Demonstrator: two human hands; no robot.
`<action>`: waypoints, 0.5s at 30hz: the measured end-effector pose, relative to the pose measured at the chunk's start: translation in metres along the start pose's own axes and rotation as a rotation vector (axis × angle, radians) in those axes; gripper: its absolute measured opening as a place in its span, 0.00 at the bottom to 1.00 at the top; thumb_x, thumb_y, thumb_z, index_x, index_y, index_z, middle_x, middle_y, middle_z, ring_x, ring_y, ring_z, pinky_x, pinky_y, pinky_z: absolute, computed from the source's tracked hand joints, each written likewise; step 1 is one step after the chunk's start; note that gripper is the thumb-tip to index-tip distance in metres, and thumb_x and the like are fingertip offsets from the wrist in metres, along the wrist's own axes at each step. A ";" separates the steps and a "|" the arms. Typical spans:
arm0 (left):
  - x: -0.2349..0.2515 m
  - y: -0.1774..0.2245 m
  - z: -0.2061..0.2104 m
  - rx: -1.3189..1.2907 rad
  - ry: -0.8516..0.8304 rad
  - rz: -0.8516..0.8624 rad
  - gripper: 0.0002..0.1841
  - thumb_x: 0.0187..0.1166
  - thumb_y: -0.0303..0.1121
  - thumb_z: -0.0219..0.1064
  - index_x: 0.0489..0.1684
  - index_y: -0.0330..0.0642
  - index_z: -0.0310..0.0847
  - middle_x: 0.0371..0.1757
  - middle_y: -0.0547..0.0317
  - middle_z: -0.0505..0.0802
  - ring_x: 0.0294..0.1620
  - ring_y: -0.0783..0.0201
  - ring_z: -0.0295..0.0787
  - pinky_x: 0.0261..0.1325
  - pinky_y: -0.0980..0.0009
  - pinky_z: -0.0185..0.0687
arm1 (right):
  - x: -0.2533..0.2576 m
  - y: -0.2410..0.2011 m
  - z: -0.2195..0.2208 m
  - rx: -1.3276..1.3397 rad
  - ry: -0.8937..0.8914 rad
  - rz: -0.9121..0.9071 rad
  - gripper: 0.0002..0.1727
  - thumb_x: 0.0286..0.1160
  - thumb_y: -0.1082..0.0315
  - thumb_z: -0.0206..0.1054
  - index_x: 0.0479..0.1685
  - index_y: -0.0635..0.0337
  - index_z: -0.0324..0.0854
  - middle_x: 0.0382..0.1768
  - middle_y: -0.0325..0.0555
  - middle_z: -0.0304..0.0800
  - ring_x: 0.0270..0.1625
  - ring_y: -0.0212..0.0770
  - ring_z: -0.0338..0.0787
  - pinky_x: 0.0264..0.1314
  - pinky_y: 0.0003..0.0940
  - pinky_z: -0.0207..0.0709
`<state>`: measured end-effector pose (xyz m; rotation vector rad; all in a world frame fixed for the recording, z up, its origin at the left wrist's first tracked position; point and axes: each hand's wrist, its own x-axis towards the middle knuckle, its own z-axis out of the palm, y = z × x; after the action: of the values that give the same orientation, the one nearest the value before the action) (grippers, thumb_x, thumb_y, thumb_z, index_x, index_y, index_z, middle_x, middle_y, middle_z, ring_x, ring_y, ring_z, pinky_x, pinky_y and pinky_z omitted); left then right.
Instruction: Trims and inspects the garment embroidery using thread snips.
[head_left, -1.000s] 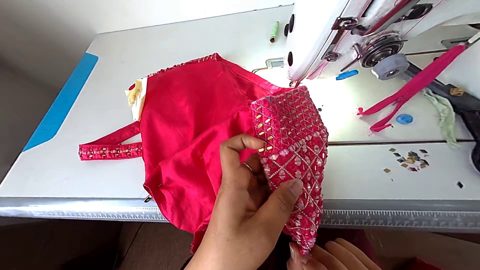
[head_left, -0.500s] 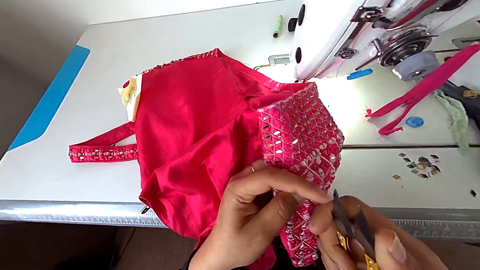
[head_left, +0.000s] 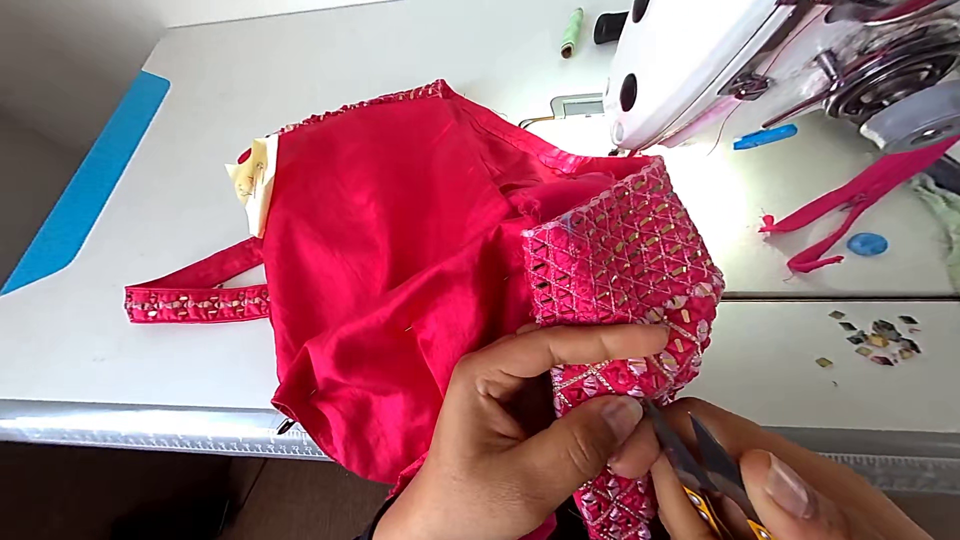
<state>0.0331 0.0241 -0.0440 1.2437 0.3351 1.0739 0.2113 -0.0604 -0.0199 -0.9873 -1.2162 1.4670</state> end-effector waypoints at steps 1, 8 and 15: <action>0.000 0.000 0.000 -0.004 0.001 0.000 0.16 0.81 0.20 0.65 0.65 0.34 0.86 0.53 0.59 0.94 0.47 0.78 0.90 0.55 0.79 0.87 | 0.000 -0.001 0.000 0.005 0.002 0.005 0.28 0.97 0.49 0.39 0.57 0.60 0.81 0.23 0.26 0.74 0.22 0.16 0.71 0.20 0.12 0.64; 0.000 0.000 0.000 0.000 -0.011 0.004 0.17 0.79 0.20 0.65 0.65 0.34 0.87 0.54 0.59 0.95 0.49 0.78 0.90 0.57 0.79 0.87 | 0.000 -0.006 -0.008 -0.133 -0.044 -0.003 0.29 0.97 0.49 0.39 0.56 0.62 0.81 0.23 0.30 0.73 0.21 0.16 0.70 0.21 0.12 0.63; 0.002 0.001 -0.002 0.034 -0.059 -0.023 0.17 0.77 0.19 0.67 0.64 0.33 0.86 0.50 0.60 0.95 0.47 0.78 0.90 0.54 0.80 0.88 | 0.002 -0.015 -0.019 -0.272 -0.104 0.009 0.27 0.97 0.51 0.40 0.55 0.63 0.81 0.24 0.30 0.74 0.22 0.15 0.68 0.22 0.11 0.61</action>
<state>0.0324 0.0270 -0.0425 1.2961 0.3225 1.0138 0.2312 -0.0538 -0.0083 -1.1079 -1.5184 1.3983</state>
